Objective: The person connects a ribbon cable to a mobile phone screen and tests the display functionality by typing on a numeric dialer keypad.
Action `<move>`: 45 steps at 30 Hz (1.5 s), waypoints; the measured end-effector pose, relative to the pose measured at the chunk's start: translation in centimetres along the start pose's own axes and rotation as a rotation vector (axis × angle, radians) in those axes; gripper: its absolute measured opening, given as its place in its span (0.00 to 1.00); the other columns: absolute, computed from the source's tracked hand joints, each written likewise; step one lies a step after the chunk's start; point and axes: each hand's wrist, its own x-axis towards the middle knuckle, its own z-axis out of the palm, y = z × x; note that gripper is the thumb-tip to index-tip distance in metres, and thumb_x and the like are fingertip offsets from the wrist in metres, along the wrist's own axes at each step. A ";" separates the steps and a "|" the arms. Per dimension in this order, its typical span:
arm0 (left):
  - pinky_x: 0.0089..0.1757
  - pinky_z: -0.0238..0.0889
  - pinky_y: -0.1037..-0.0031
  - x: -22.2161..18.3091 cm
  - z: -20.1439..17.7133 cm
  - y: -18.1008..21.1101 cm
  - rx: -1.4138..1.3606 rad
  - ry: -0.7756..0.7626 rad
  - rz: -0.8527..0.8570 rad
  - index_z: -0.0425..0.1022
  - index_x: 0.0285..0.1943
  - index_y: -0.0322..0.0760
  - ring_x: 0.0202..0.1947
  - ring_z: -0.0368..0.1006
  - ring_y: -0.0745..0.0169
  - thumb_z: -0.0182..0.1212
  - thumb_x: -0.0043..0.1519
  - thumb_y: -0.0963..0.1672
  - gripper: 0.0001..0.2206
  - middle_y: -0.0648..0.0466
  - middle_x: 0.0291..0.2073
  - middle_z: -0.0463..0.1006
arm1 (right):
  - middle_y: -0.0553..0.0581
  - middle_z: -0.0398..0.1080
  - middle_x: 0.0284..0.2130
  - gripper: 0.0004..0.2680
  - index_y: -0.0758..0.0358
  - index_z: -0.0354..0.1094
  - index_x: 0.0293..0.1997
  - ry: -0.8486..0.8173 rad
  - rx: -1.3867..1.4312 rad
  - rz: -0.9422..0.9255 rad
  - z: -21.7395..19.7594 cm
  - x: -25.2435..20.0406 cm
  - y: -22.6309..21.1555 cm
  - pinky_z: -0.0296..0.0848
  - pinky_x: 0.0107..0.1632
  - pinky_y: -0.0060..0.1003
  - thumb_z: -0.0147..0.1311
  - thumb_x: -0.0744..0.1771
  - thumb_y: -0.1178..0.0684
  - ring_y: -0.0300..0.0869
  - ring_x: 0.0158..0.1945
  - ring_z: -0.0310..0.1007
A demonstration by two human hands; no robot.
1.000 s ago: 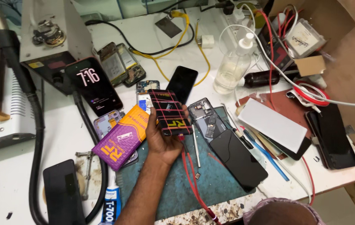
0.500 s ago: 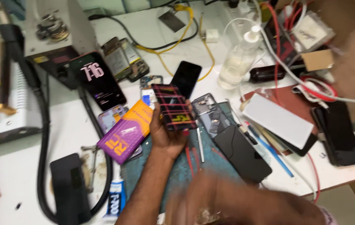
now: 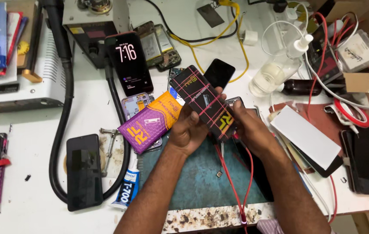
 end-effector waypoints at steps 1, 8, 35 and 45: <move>0.70 0.61 0.56 0.0 0.0 0.1 -0.008 -0.034 -0.008 0.60 0.77 0.33 0.73 0.64 0.48 0.72 0.62 0.47 0.35 0.42 0.74 0.64 | 0.60 0.74 0.42 0.27 0.75 0.69 0.57 -0.011 0.086 -0.004 0.0 -0.2 0.3 0.73 0.42 0.37 0.41 0.74 0.31 0.42 0.42 0.71; 0.38 0.69 0.79 0.0 1.5 0.9 0.002 -0.085 -0.161 0.55 0.78 0.32 0.51 0.70 0.58 0.68 0.63 0.47 0.36 0.40 0.73 0.63 | 0.72 0.72 0.54 0.27 0.75 0.56 0.70 -0.373 0.662 0.058 1.3 -1.8 -1.7 0.79 0.49 0.64 0.44 0.72 0.36 0.64 0.54 0.74; 0.49 0.73 0.68 1.0 0.1 0.7 0.301 0.294 -0.050 0.63 0.68 0.31 0.52 0.76 0.59 0.65 0.60 0.42 0.26 0.44 0.57 0.78 | 0.62 0.63 0.62 0.25 0.62 0.48 0.77 -0.130 0.252 0.080 3.4 -1.5 -1.9 0.74 0.56 0.48 0.47 0.69 0.47 0.46 0.61 0.67; 0.56 0.71 0.61 1.0 0.5 1.0 0.289 0.263 -0.072 0.57 0.73 0.32 0.57 0.74 0.54 0.64 0.59 0.41 0.31 0.41 0.60 0.75 | 0.60 0.65 0.61 0.27 0.60 0.51 0.75 -0.060 0.236 0.143 3.3 -1.7 -1.8 0.75 0.55 0.49 0.53 0.67 0.46 0.46 0.59 0.69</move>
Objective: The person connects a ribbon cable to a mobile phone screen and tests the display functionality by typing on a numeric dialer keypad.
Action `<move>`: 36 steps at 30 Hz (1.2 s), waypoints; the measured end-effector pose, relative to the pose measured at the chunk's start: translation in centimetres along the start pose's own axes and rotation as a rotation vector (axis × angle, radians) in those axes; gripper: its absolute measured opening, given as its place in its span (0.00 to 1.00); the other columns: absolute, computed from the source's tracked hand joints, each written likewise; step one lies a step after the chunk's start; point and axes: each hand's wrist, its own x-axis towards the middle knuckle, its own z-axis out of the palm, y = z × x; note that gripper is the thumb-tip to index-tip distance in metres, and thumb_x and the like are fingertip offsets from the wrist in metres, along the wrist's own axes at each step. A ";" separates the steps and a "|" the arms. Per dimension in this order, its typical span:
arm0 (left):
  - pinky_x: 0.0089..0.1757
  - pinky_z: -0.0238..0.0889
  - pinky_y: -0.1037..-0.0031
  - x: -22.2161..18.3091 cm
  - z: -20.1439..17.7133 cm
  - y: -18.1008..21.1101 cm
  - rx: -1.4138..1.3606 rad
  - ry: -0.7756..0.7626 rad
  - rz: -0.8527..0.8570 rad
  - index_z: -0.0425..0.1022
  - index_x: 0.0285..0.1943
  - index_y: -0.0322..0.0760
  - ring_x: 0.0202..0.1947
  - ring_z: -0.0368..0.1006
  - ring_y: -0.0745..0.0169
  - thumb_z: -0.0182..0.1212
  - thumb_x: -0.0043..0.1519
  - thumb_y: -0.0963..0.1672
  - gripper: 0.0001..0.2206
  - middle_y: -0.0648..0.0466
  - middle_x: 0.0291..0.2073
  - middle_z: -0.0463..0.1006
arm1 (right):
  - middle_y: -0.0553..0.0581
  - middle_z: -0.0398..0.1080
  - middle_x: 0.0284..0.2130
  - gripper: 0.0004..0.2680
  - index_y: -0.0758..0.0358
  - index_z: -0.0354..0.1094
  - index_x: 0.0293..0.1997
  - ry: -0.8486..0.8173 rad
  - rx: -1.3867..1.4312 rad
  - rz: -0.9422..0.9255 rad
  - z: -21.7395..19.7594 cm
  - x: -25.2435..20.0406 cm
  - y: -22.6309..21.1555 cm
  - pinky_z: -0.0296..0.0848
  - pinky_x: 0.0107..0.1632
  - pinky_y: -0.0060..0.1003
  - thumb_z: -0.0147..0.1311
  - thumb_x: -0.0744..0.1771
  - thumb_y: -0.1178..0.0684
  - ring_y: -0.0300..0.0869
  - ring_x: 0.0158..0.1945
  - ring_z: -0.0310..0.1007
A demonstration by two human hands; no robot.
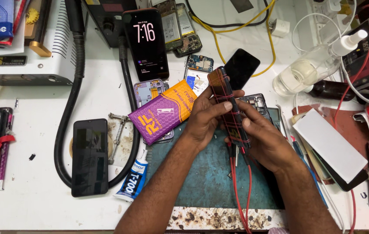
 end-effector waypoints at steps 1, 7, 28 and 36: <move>0.56 0.70 0.62 0.0 0.1 0.1 -0.002 0.001 0.001 0.56 0.74 0.32 0.57 0.74 0.54 0.64 0.59 0.41 0.33 0.41 0.59 0.75 | 0.60 0.65 0.61 0.27 0.60 0.51 0.75 0.003 -0.009 -0.005 0.0 0.0 0.1 0.73 0.57 0.47 0.53 0.67 0.46 0.46 0.60 0.68; 0.57 0.70 0.63 -0.1 0.2 0.3 0.004 0.009 -0.004 0.54 0.77 0.32 0.56 0.74 0.54 0.64 0.57 0.42 0.36 0.40 0.59 0.74 | 0.60 0.63 0.65 0.26 0.61 0.51 0.75 -0.042 -0.043 -0.050 0.0 0.2 0.2 0.66 0.64 0.42 0.55 0.67 0.48 0.45 0.67 0.63; 0.60 0.68 0.65 0.1 0.4 -0.6 0.061 0.048 0.061 0.62 0.73 0.30 0.60 0.72 0.58 0.63 0.63 0.38 0.27 0.46 0.60 0.74 | 0.62 0.68 0.56 0.32 0.65 0.48 0.78 -0.014 -0.101 -0.284 -0.1 0.2 -0.4 0.70 0.59 0.38 0.64 0.65 0.54 0.44 0.58 0.68; 0.55 0.69 0.63 0.4 -1.5 -1.9 -0.147 0.055 -0.058 0.68 0.69 0.29 0.54 0.73 0.56 0.56 0.71 0.43 0.18 0.46 0.53 0.77 | 0.60 0.72 0.52 0.21 0.71 0.61 0.70 0.179 -0.028 -0.238 -0.6 0.8 0.0 0.74 0.45 0.29 0.57 0.68 0.60 0.38 0.47 0.72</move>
